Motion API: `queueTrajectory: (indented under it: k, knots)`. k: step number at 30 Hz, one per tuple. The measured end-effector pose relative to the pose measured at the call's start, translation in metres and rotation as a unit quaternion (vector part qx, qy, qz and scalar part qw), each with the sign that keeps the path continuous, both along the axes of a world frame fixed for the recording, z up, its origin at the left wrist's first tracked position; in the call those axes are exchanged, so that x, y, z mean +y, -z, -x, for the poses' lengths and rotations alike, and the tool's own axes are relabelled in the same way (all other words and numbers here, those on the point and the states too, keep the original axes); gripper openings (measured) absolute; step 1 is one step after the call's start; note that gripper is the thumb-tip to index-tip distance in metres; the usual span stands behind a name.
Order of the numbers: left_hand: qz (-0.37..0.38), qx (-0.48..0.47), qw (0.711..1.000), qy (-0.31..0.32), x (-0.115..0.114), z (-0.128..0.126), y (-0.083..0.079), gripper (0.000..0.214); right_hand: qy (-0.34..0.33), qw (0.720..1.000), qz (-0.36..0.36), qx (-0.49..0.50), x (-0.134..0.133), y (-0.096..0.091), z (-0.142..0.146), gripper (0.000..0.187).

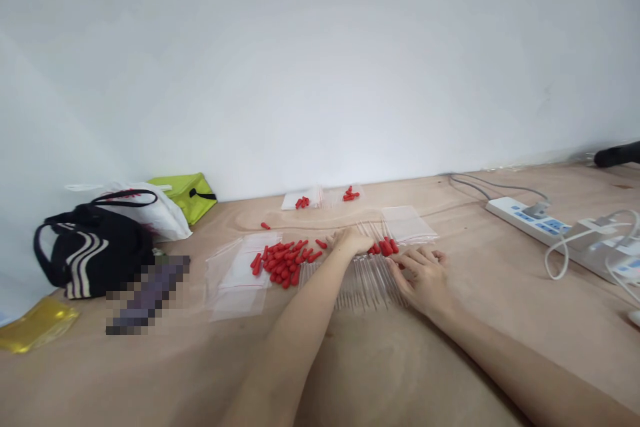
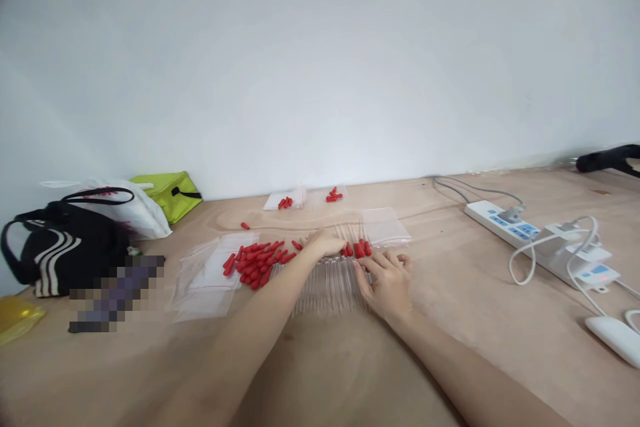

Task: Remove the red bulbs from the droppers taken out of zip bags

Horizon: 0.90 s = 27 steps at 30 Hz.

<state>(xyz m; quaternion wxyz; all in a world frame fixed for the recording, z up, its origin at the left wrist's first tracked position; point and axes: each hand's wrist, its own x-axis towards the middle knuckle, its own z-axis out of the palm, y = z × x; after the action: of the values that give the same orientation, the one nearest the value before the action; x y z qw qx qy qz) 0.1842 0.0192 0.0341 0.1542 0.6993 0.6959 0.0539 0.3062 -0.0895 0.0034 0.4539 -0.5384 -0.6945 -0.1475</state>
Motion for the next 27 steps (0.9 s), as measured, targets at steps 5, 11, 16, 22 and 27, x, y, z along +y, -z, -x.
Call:
queueTrajectory:
  k: [5,11,16,22,27]
  knots:
    - [-0.013,-0.01,1.0,-0.014,0.007,0.01,-0.013,0.022,-0.013,1.0,0.0,0.005,-0.004,-0.001,0.0,0.022]
    - [-0.076,-0.041,0.996,0.033,-0.017,0.071,-0.042,0.021,-0.053,0.998,-0.012,0.017,-0.008,-0.001,0.001,0.018]
    - [-0.277,-0.079,0.946,0.148,-0.078,0.113,-0.022,0.013,-0.04,0.998,-0.043,0.035,-0.012,-0.002,0.007,0.012]
    - [-0.433,-0.06,0.86,0.263,-0.123,0.127,0.013,0.012,-0.13,0.988,-0.031,-0.081,-0.015,-0.003,0.014,0.032]
    - [-0.473,-0.052,0.828,0.296,-0.124,0.118,0.018,0.013,-0.203,0.973,-0.023,-0.108,-0.016,0.003,0.021,0.022]
